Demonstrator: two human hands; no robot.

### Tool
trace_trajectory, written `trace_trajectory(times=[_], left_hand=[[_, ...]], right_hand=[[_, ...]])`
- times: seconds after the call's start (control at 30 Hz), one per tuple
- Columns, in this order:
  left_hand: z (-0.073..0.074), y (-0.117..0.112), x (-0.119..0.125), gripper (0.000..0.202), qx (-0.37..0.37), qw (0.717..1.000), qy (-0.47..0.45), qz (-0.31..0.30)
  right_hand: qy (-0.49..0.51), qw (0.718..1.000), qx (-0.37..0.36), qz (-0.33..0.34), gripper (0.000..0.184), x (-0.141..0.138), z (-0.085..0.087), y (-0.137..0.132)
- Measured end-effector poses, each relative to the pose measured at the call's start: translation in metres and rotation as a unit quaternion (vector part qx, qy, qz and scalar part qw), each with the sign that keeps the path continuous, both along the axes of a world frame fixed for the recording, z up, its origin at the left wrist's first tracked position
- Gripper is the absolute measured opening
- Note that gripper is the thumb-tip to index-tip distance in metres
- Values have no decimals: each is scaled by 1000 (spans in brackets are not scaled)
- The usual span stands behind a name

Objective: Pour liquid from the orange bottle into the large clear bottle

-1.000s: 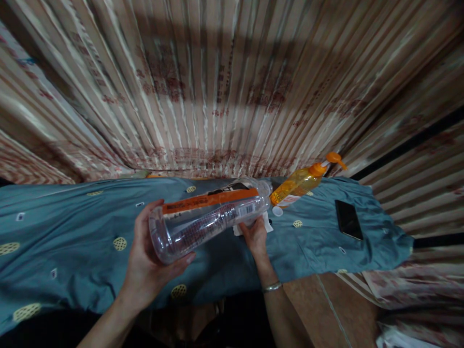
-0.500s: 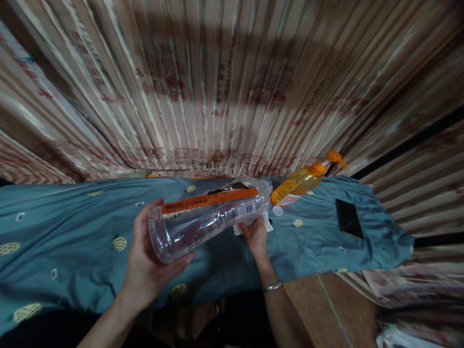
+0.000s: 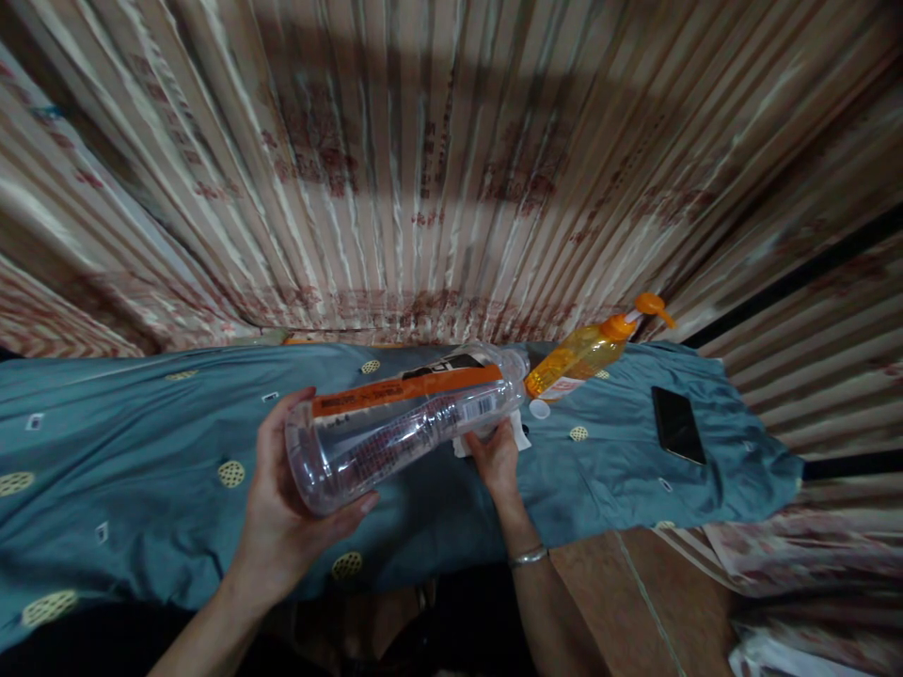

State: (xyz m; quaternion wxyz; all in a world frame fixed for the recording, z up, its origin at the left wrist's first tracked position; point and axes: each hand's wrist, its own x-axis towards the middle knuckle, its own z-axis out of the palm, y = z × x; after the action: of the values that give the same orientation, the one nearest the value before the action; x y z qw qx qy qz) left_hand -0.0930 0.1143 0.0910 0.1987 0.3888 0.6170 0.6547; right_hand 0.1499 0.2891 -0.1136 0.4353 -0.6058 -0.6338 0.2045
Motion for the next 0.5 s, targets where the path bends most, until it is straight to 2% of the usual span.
trace_trajectory(times=[0.1, 0.2, 0.3, 0.4, 0.5], left_hand=[[-1, 1, 0, 110, -2, 1000, -1, 1], [-8, 3, -17, 117, 13, 999, 36, -11], [-11, 5, -27, 123, -6, 996, 71, -46], [-5, 4, -16, 119, 13, 999, 39, -15], [4, 2, 2, 115, 2, 1000, -2, 0]], right_hand=[[10, 1000, -10, -4, 66, 0, 1, 0], [18, 1000, -17, -6, 65, 1, 0, 0], [22, 999, -24, -6, 65, 1, -1, 0], [19, 999, -32, -7, 66, 0, -2, 0], [14, 999, -39, -9, 65, -1, -3, 1]])
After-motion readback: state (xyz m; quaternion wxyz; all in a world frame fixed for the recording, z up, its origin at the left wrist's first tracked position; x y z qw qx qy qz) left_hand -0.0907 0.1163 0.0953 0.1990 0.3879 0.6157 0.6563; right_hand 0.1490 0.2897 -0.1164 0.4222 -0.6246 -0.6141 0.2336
